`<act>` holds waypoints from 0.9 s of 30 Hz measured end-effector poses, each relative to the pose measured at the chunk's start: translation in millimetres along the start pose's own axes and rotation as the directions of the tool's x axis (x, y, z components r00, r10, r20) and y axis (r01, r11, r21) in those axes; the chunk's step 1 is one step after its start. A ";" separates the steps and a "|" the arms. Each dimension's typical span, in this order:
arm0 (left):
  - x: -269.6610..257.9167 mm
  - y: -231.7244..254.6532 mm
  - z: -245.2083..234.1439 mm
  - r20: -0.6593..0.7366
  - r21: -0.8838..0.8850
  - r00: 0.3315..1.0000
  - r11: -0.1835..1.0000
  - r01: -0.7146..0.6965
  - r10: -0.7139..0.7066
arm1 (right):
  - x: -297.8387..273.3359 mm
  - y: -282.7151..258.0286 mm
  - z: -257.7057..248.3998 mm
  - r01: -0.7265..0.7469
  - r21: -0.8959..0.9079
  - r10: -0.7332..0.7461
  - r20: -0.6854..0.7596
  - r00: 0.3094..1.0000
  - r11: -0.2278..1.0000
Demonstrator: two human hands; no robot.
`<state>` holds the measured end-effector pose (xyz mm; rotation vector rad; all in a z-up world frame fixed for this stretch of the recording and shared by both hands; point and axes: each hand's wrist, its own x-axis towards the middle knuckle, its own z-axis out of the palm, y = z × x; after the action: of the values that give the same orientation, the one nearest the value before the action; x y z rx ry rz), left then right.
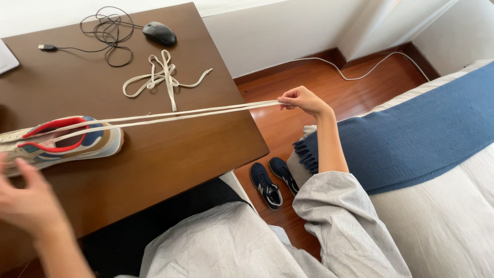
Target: The person removes the laces from a pair of sneakers and then re-laces one shoe by threading the laces through the eyelets and tying a knot. The other shoe remains unlaced on the desk.
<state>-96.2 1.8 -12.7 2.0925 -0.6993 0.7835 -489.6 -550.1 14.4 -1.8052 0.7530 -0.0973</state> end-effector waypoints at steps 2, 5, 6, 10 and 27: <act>-25.8 53.7 9.0 0.083 -0.142 0.996 0.989 0.044 -0.033 | 2.7 7.7 2.1 -0.007 0.026 0.007 0.005 1.000 1.000; -43.9 130.3 46.3 0.577 -0.380 0.784 0.775 0.505 -0.228 | 4.4 11.3 6.8 -0.003 0.061 0.003 0.004 1.000 0.998; -38.6 147.4 60.2 0.701 -0.526 0.696 0.548 0.651 -0.155 | 4.6 10.8 8.1 0.002 0.072 -0.002 0.000 1.000 0.997; -8.6 185.1 95.0 0.822 -0.567 0.569 0.041 0.822 -0.036 | -1.2 10.8 8.9 -0.037 0.029 0.037 -0.019 0.999 0.999; -4.1 233.5 141.0 0.852 -0.514 0.523 -0.243 0.823 -0.031 | -11.6 60.6 0.2 0.065 0.301 -0.037 -0.098 0.995 0.951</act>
<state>-219.4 -239.0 23.1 0.8062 -0.3181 -0.8796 -525.5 -554.3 -35.5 -1.5330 0.7133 -0.3154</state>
